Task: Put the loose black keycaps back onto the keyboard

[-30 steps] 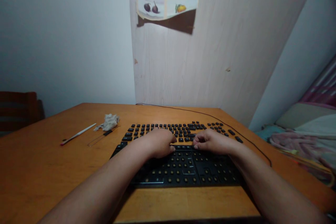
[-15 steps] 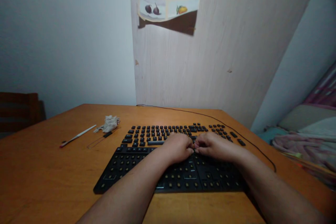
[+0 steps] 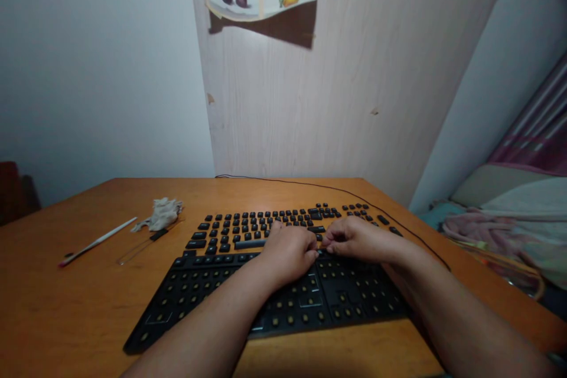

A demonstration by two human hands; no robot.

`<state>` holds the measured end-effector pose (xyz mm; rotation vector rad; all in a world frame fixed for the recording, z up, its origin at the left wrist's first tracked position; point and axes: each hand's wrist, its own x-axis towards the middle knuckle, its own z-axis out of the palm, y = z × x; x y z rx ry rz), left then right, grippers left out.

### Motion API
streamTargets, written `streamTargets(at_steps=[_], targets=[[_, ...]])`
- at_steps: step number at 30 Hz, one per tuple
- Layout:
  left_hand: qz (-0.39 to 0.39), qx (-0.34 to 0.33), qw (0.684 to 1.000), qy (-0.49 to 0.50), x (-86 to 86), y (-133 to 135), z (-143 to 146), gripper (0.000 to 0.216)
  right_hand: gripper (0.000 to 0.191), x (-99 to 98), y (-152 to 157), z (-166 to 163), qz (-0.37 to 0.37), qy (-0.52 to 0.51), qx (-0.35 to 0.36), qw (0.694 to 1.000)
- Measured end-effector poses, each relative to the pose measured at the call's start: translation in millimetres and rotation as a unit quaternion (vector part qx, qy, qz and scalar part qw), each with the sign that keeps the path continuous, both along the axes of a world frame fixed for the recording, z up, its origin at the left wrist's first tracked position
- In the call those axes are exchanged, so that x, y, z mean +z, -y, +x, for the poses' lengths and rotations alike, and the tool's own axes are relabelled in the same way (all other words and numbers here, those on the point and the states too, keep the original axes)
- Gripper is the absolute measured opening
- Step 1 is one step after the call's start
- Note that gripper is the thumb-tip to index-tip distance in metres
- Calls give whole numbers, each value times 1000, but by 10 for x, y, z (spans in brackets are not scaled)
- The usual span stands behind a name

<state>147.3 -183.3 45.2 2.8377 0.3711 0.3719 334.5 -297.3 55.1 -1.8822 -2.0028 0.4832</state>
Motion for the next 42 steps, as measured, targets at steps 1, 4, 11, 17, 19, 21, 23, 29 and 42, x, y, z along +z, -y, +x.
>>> streamTargets(at_steps=[1,4,11,17,19,21,23,29,42], targets=[[-6,0,1000,-3,6,-1,-3,17,17,2,1,-4,-1,-5,0,1000],[-15,0,1000,-5,19,-1,-12,17,14,-7,-10,-28,-6,-25,-5,1000],[-29,3,1000,0,18,11,-29,16,10,-66,-49,-46,-20,-26,-5,999],[-35,1,999,11,-12,11,-34,18,7,-57,-46,-88,-9,-14,-7,1000],[-45,1,999,11,-22,6,-37,18,6,-49,-40,-97,-12,-22,-11,1000],[-59,3,998,12,-28,0,-38,18,6,-41,-35,-97,-28,-49,-23,998],[-71,6,997,17,-34,-9,-36,19,9,-30,-30,-93,-40,-92,-38,994],[-95,14,994,60,-55,-27,-12,17,16,11,-41,-101,-26,-199,-65,978],[-200,27,966,160,-129,-59,25,12,26,-16,-87,-203,11,-353,-106,930]])
